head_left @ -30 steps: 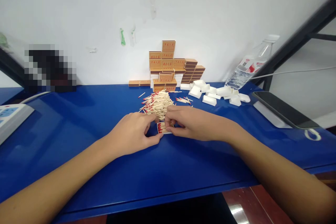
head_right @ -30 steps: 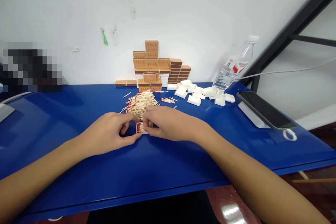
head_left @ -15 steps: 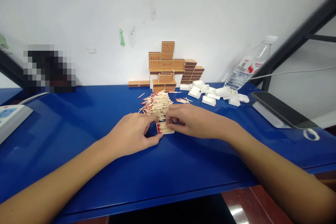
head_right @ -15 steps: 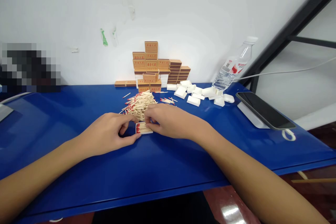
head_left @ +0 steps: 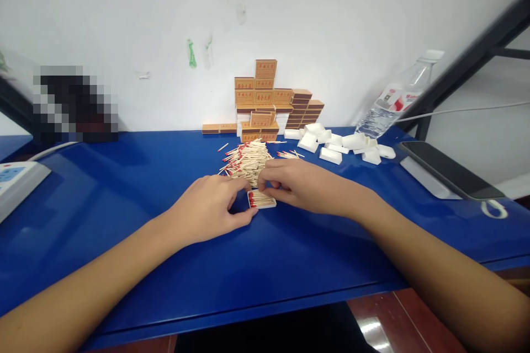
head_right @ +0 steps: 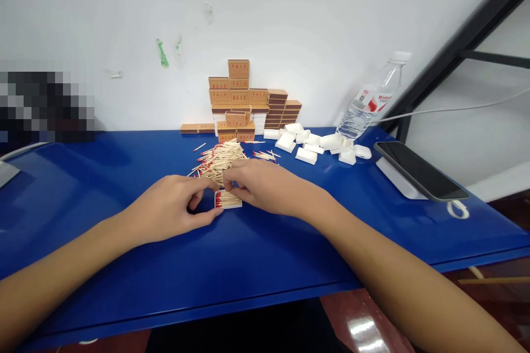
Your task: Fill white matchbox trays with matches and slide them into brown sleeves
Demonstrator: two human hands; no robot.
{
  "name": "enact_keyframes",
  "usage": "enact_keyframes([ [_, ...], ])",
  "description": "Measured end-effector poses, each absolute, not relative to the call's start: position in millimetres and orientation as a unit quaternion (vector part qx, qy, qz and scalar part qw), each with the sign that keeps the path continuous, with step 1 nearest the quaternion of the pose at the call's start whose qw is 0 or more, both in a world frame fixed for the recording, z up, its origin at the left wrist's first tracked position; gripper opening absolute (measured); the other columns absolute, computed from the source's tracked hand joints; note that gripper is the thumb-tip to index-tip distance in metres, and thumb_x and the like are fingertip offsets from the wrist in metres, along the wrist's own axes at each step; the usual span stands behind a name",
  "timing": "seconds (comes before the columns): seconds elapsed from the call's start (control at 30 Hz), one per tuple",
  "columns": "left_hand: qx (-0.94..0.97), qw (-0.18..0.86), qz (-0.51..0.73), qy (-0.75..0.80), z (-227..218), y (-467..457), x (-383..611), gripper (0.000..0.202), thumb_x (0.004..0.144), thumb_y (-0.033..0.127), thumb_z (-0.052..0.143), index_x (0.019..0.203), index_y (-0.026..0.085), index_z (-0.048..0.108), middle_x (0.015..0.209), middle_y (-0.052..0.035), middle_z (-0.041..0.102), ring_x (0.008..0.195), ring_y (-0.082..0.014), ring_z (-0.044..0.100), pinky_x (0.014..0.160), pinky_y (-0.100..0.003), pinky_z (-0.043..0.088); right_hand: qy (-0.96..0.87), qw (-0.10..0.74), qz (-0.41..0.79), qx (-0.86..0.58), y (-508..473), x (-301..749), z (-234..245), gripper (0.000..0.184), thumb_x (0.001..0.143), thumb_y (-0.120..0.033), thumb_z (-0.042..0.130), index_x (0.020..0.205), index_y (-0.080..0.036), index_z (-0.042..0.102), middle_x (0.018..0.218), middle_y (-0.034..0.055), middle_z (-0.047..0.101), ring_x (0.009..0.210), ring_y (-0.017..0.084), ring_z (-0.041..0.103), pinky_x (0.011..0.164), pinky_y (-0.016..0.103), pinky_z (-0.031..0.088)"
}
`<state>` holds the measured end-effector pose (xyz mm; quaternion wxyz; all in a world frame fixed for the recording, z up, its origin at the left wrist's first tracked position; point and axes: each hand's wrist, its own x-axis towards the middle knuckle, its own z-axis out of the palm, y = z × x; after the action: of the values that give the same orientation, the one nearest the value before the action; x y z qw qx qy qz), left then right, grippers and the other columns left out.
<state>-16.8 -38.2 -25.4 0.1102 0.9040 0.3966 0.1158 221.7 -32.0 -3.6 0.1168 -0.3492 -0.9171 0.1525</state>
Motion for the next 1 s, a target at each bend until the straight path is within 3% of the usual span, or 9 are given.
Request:
enact_keyframes([
  [0.27, 0.904, 0.103, 0.115, 0.400, -25.7, -37.8, -15.0, 0.030, 0.092, 0.046, 0.065, 0.105, 0.020, 0.071, 0.067, 0.0024, 0.061, 0.060, -0.0159, 0.056, 0.057, -0.029, 0.034, -0.917, 0.088, 0.139, -0.364, -34.5, 221.0, 1.3, 0.018, 0.096, -0.014, 0.055, 0.081, -0.017, 0.064, 0.085, 0.0040, 0.064, 0.075, 0.016, 0.054, 0.069, 0.029, 0.035],
  [1.0, 0.905, 0.095, 0.118, 0.397, -25.1, -37.3, -15.6, 0.029, 0.093, 0.045, 0.063, 0.106, 0.020, 0.070, 0.066, 0.0025, 0.060, 0.059, -0.0160, 0.055, 0.057, -0.029, 0.033, -0.908, 0.088, 0.140, -0.384, -36.1, 217.2, -1.5, 0.011, 0.097, -0.013, 0.054, 0.091, -0.018, 0.062, 0.094, 0.0057, 0.069, 0.080, 0.017, 0.057, 0.070, 0.029, 0.036],
])
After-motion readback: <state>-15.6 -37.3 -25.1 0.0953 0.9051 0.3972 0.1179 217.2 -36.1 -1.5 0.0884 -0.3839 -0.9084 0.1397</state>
